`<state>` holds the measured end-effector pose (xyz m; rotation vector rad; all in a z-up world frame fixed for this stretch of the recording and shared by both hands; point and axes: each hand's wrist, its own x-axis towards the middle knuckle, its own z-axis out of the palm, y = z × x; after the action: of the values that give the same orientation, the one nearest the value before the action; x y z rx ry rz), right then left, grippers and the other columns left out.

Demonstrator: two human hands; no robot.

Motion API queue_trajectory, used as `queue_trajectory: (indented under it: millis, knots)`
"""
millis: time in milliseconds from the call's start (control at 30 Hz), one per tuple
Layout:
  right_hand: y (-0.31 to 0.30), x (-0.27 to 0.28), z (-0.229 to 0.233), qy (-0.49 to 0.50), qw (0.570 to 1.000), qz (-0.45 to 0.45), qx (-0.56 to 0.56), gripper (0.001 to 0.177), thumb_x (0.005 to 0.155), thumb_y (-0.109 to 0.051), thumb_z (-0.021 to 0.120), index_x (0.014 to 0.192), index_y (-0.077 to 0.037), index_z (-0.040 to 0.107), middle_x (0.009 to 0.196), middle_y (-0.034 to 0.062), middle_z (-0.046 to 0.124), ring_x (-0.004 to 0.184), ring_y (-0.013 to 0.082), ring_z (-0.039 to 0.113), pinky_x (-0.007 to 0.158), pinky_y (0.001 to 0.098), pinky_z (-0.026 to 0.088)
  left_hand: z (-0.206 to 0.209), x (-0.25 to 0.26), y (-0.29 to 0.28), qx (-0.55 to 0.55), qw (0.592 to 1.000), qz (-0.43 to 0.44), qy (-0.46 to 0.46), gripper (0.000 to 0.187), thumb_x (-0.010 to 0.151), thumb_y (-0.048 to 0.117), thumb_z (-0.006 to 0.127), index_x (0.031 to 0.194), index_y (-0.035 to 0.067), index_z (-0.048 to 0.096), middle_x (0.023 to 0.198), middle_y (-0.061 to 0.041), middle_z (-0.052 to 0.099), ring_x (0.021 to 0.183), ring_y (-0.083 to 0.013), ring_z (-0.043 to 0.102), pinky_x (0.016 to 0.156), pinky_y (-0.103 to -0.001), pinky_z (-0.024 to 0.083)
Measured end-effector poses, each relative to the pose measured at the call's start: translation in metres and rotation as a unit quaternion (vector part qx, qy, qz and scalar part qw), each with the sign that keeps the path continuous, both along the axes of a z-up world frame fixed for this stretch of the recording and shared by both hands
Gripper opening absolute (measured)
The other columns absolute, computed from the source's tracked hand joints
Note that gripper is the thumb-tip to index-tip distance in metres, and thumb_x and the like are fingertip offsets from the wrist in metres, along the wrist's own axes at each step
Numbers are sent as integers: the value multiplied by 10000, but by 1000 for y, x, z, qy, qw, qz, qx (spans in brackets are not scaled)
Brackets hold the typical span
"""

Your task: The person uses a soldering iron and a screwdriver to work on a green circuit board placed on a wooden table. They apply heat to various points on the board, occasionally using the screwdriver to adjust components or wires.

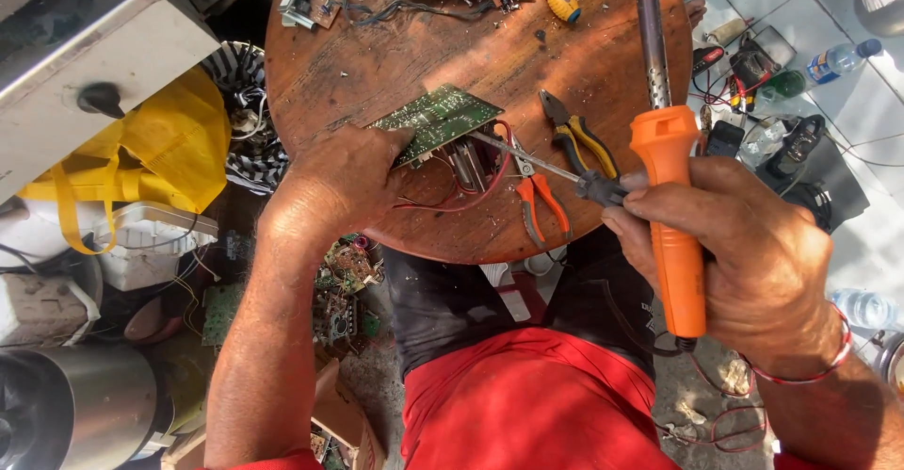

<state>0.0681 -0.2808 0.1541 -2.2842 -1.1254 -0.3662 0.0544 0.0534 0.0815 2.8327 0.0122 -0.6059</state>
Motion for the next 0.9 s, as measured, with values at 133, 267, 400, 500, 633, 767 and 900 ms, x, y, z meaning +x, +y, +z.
queue_trajectory:
  millis: [133,267,400,500,633,767,900]
  knots:
    - [1,-3,5,8,1000,-9,-18,344,929,-75,946,1151,-77,683,1211,181,733,984,235,754,845,307,587,0,-1,3,-3,1000,-18,-6,352,853,65,502,1173,100,648,881,-229,721,871,-504,685,640,-603,530]
    - [3,-3,12,-5,1000,16,-22,335,928,-50,930,1162,-29,691,1191,219,742,1021,289,758,879,353,601,5,0,4,-13,1000,-15,-4,291,881,96,510,1133,87,655,869,-220,731,876,-509,681,651,-592,506]
    - [7,-6,22,10,999,40,-4,364,899,51,920,1157,48,663,1180,300,716,1022,313,746,913,371,611,6,0,6,-36,999,-22,-12,346,859,74,517,1176,103,653,867,-229,720,886,-490,677,662,-597,504]
    - [7,-8,23,-10,999,31,-20,317,934,19,909,1150,13,677,1199,275,732,1026,295,753,898,371,599,9,0,6,-47,998,-23,-31,416,825,61,508,1199,123,678,859,-232,726,906,-500,674,695,-598,513]
    - [7,-7,18,1,999,-3,-54,293,931,-83,914,1148,-73,717,1218,185,728,993,234,739,830,320,584,2,1,9,-39,999,-20,-23,246,865,106,540,1080,103,659,896,-214,725,937,-487,675,737,-592,522]
    - [8,-7,15,18,988,-47,-144,246,911,-282,873,1116,-221,752,1177,25,725,967,127,719,657,280,542,7,4,7,-50,999,-1,12,222,923,153,525,1098,117,657,925,-209,728,947,-472,682,746,-579,520]
    - [25,-6,21,-36,991,-13,-127,265,960,-211,907,1157,-171,735,1150,70,733,906,161,717,626,312,547,6,6,5,-31,999,-5,16,228,912,147,519,1088,115,661,935,-208,728,955,-479,686,728,-593,538]
